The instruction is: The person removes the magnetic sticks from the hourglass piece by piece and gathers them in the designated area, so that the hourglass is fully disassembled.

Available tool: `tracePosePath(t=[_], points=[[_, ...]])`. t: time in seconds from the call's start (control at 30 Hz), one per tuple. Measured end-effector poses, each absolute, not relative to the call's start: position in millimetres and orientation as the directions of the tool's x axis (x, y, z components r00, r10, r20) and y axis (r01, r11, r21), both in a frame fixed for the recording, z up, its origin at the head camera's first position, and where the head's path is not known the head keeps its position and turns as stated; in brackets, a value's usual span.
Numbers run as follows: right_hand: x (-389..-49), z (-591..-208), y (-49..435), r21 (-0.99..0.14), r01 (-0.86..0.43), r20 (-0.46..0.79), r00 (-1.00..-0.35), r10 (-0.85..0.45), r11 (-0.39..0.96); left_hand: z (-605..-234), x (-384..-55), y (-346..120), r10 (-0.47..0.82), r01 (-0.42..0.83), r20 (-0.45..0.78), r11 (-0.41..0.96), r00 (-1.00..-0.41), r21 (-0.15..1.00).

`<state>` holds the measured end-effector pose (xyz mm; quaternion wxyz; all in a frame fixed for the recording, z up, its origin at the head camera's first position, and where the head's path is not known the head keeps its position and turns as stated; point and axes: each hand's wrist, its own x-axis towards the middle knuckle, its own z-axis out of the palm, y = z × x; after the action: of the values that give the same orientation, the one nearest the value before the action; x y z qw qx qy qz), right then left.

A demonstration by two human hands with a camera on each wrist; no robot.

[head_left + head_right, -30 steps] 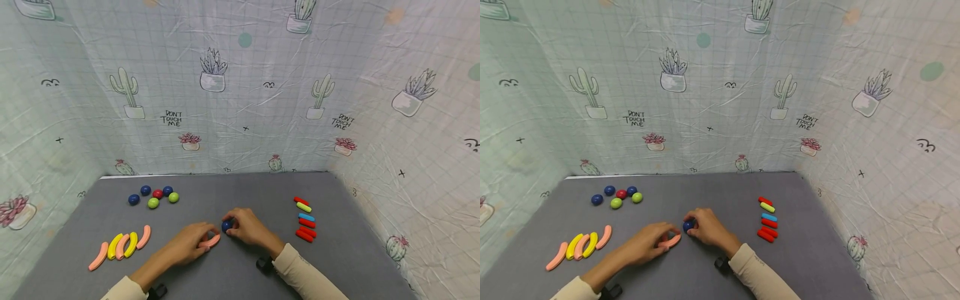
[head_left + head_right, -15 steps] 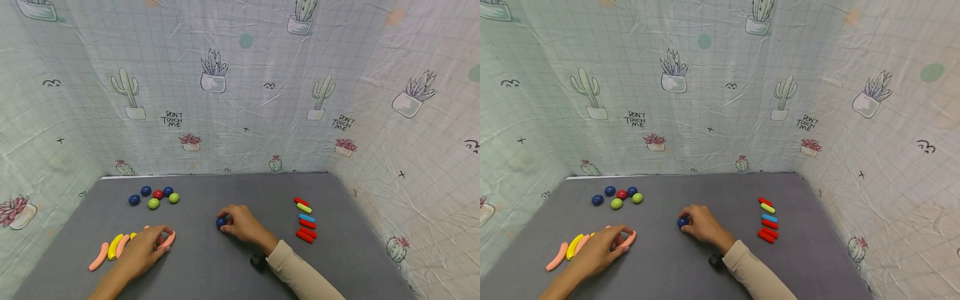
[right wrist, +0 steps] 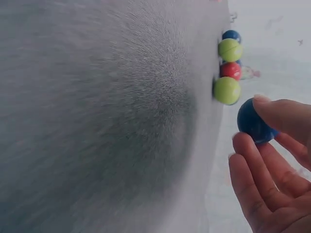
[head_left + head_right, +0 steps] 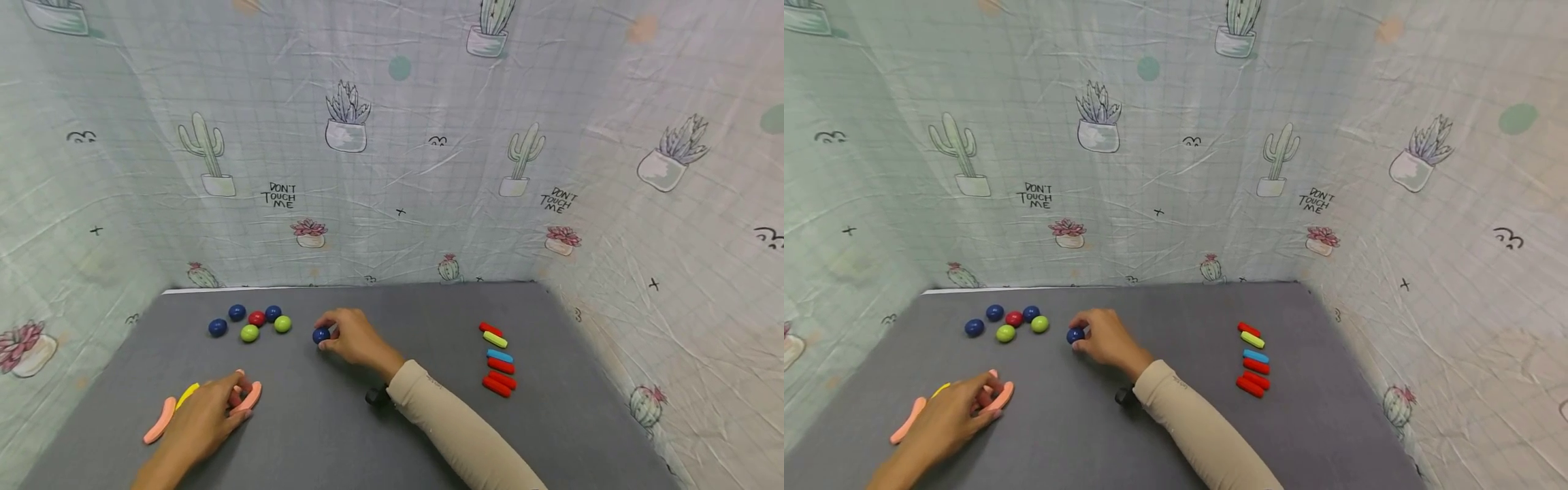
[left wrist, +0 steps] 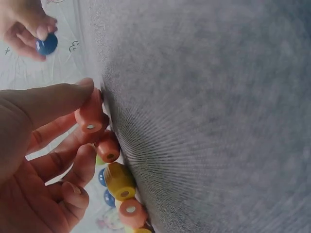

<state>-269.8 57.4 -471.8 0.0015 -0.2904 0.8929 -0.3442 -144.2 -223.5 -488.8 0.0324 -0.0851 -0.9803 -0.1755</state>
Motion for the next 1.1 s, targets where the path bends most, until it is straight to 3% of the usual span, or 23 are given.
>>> tracePosePath(t=[0.3, 0.7, 0.9, 1.1], points=[[-297, -479, 7, -0.550, -0.466, 0.134, -0.868, -0.477, 0.693, -490, -140, -234, 0.144, 0.172, 0.106, 0.923, -0.984, 0.344], [-305, -484, -30, -0.496, -0.437, 0.103, -0.887, -0.449, 0.750, -490, -134, -236, 0.138, 0.176, 0.138, 0.929, -0.981, 0.327], [-304, -486, -29, -0.545, -0.382, 0.090, -0.912, -0.401, 0.746, -490, -134, -233, 0.120, 0.162, 0.141, 0.928, -0.983, 0.336], [-291, -484, 5, -0.490, -0.409, 0.168, -0.911, -0.377, 0.770, -491, -131, -225, 0.144, 0.228, 0.304, 0.937, -0.942, 0.264]])
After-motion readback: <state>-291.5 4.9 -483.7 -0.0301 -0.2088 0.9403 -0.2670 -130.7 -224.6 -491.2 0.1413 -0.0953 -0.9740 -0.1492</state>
